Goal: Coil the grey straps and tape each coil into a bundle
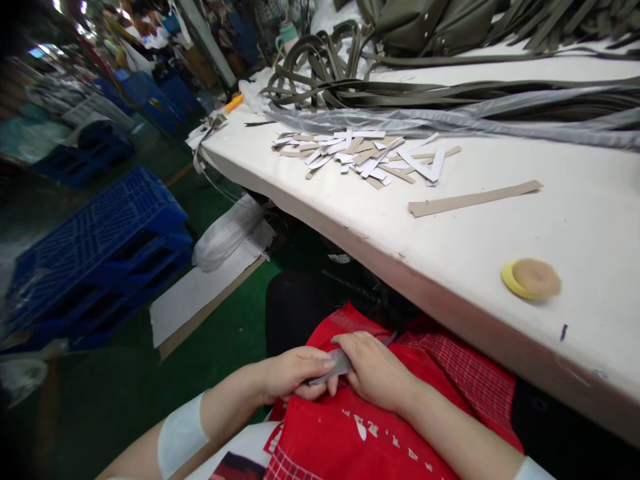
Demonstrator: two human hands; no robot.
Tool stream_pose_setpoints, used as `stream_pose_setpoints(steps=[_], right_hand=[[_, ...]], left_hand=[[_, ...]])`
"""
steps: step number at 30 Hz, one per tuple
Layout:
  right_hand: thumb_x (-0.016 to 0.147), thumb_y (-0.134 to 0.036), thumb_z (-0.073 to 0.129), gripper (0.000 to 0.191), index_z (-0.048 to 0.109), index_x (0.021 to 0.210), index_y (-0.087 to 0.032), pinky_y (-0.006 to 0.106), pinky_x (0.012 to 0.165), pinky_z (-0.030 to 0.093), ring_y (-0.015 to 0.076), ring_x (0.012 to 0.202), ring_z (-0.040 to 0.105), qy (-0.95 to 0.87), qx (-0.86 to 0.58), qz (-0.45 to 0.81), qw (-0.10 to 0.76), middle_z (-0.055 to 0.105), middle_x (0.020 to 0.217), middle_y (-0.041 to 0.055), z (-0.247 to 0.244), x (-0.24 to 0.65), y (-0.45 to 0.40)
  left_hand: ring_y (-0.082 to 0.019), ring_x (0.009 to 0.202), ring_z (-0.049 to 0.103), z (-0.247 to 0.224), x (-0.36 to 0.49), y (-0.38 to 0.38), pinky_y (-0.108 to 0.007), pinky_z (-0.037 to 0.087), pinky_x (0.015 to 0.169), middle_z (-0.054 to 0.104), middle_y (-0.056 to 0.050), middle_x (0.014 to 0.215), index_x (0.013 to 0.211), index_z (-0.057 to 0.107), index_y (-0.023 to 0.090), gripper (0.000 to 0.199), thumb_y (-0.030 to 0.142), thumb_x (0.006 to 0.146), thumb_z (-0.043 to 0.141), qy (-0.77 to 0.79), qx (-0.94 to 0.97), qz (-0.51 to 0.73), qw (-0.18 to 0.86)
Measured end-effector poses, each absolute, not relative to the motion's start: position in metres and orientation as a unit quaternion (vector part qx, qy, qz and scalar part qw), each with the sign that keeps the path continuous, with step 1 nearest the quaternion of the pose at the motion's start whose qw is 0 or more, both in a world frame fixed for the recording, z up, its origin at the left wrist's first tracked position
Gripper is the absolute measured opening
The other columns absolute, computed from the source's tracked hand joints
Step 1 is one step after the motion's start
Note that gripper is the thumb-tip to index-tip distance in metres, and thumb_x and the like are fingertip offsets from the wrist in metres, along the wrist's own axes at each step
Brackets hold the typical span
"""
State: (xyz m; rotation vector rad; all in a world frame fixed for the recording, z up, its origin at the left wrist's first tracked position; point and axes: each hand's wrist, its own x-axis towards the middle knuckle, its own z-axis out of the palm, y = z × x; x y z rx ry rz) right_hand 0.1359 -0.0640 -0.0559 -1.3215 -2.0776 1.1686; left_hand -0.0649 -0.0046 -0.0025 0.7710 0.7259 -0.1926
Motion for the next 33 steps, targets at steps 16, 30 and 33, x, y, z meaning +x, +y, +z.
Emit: stream_pose_setpoints(steps=[16, 30, 33], right_hand=[[0.094, -0.024, 0.052, 0.014, 0.063, 0.1, -0.017, 0.033, 0.083, 0.042, 0.0219, 0.091, 0.062, -0.781, -0.467, 0.381, 0.163, 0.069, 0.094, 0.0066, -0.073, 0.142, -0.046], [0.093, -0.017, 0.047, 0.017, 0.063, 0.099, -0.017, 0.031, 0.083, 0.041, 0.0212, 0.092, 0.063, -0.777, -0.471, 0.393, 0.142, 0.07, 0.094, 0.0066, -0.063, 0.14, -0.051], [0.093, -0.017, 0.046, 0.018, 0.064, 0.097, -0.018, 0.031, 0.081, 0.04, 0.0209, 0.09, 0.063, -0.783, -0.474, 0.379, 0.133, 0.07, 0.092, 0.0064, -0.062, 0.14, -0.053]], left_hand=[[-0.006, 0.028, 0.014, -0.005, -0.061, -0.001, -0.021, 0.011, 0.027, 0.026, 0.012, 0.036, 0.083, 0.058, 0.017, 0.065, 0.078, 0.081, 0.034, 0.443, 0.392, -0.118, 0.797], [-0.004, 0.027, 0.013, 0.001, -0.069, -0.016, -0.022, 0.006, 0.032, 0.027, 0.012, 0.037, 0.088, 0.06, 0.017, 0.064, 0.077, 0.08, 0.042, 0.456, 0.361, -0.107, 0.806], [-0.004, 0.027, 0.011, 0.002, -0.069, -0.018, -0.021, 0.006, 0.032, 0.026, 0.012, 0.036, 0.087, 0.061, 0.017, 0.066, 0.079, 0.077, 0.041, 0.47, 0.353, -0.112, 0.801]])
